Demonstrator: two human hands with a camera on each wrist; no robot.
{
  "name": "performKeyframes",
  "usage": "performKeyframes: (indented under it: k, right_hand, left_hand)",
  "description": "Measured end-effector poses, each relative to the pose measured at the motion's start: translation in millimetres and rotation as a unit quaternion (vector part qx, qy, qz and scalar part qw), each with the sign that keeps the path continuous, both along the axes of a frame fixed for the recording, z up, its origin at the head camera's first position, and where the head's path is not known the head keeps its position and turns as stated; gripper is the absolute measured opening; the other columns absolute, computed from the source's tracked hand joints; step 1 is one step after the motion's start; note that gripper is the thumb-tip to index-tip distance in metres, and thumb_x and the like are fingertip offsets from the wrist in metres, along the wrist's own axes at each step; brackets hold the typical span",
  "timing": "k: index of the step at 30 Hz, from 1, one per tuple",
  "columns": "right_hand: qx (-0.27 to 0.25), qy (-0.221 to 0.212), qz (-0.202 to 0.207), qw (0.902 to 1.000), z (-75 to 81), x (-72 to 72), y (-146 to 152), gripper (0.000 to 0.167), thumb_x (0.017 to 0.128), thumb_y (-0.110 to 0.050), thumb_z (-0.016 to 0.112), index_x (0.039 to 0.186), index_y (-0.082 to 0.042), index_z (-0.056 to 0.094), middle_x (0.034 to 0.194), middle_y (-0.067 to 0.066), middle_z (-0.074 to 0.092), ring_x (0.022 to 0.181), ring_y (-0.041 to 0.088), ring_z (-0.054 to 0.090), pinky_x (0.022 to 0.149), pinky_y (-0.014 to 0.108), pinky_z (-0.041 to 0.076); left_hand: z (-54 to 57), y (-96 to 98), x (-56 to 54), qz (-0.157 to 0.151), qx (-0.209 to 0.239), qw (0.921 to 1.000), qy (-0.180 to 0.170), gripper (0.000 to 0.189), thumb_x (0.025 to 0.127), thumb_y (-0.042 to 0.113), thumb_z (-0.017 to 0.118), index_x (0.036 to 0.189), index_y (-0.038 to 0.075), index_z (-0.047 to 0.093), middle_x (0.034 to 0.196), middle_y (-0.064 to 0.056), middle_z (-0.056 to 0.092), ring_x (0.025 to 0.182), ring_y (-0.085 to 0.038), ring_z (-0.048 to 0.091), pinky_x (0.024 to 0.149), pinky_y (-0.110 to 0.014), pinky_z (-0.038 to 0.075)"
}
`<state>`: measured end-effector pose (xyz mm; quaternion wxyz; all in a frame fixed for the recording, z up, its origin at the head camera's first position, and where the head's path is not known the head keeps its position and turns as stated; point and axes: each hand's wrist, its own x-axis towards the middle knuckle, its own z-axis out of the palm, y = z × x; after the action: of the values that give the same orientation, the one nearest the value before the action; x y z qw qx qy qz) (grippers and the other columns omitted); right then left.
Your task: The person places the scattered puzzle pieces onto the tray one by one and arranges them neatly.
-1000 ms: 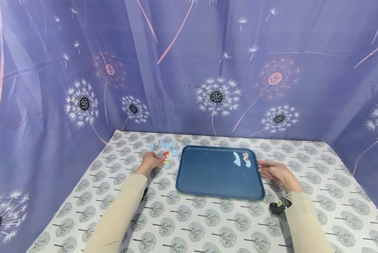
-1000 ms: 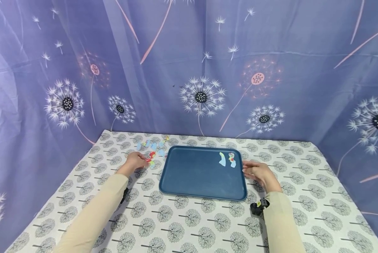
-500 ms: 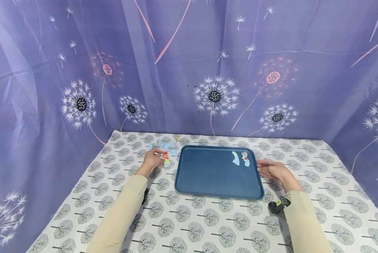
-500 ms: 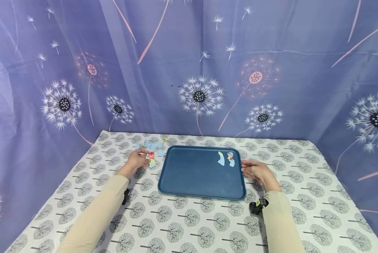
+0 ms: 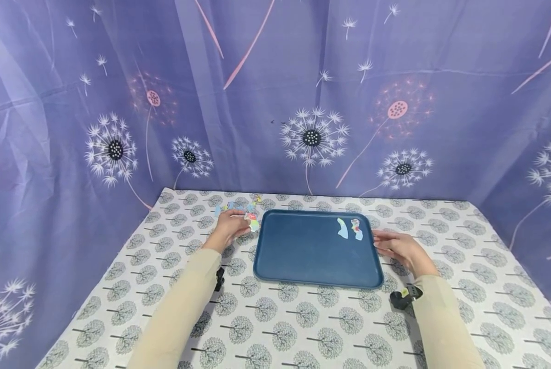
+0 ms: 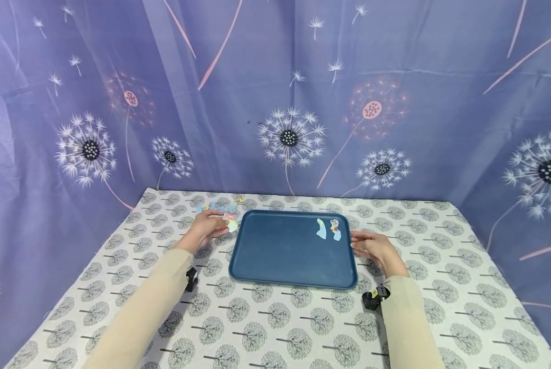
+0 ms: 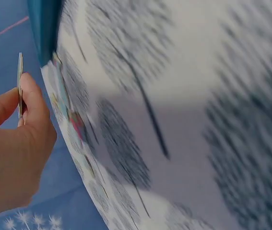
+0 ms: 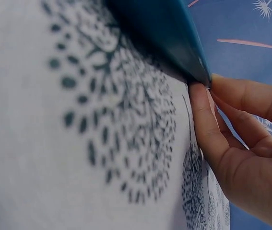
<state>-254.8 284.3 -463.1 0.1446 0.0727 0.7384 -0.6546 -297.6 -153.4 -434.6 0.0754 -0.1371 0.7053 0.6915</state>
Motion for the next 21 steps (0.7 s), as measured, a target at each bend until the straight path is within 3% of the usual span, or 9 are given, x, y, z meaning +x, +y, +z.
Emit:
performKeyframes:
  k: [4, 9, 14, 21]
  right_hand:
    - [-0.002, 0.005, 0.004, 1.0000, 1.3, 0.1, 0, 0.061, 0.087, 0.011, 0.058, 0.142, 0.013, 0.032, 0.111, 0.009, 0.061, 0.086, 0.003, 0.063, 0.088, 0.024, 0.056]
    - [-0.007, -0.002, -0.003, 1.0000, -0.8, 1.2, 0, 0.061, 0.087, 0.011, 0.058, 0.143, 0.012, 0.033, 0.105, 0.004, 0.062, 0.085, 0.003, 0.064, 0.088, 0.025, 0.056]
    - [-0.015, -0.004, -0.007, 0.9998, -0.5, 2.5, 0, 0.061, 0.087, 0.011, 0.058, 0.143, 0.012, 0.033, 0.107, 0.006, 0.064, 0.085, 0.004, 0.065, 0.087, 0.025, 0.056]
    - [-0.010, -0.006, -0.008, 0.9999, 1.0, 1.4, 0, 0.061, 0.087, 0.011, 0.058, 0.143, 0.010, 0.033, 0.112, 0.009, 0.062, 0.085, 0.004, 0.065, 0.088, 0.025, 0.056]
  left_hand:
    - [3.8, 17.3, -4.0, -0.005, 0.011, 0.9999, 0.002, 0.043, 0.083, -0.012, 0.061, 0.124, -0.006, 0.051, 0.108, -0.025, 0.060, 0.071, -0.019, 0.067, 0.079, -0.031, 0.060]
    - [4.4, 42.0, -7.2, -0.023, 0.016, 0.9996, 0.010, 0.044, 0.083, -0.012, 0.063, 0.125, -0.003, 0.053, 0.113, -0.028, 0.059, 0.075, -0.023, 0.067, 0.078, -0.035, 0.061]
    - [5.3, 67.8, -10.1, -0.046, 0.018, 0.9985, 0.022, 0.041, 0.085, -0.009, 0.064, 0.125, -0.003, 0.055, 0.107, -0.023, 0.064, 0.071, -0.020, 0.066, 0.078, -0.038, 0.061]
    - [6.7, 101.0, -16.8, -0.080, 0.012, 0.9964, 0.025, 0.037, 0.086, -0.007, 0.065, 0.122, -0.004, 0.056, 0.113, -0.020, 0.060, 0.066, -0.017, 0.063, 0.068, -0.032, 0.062]
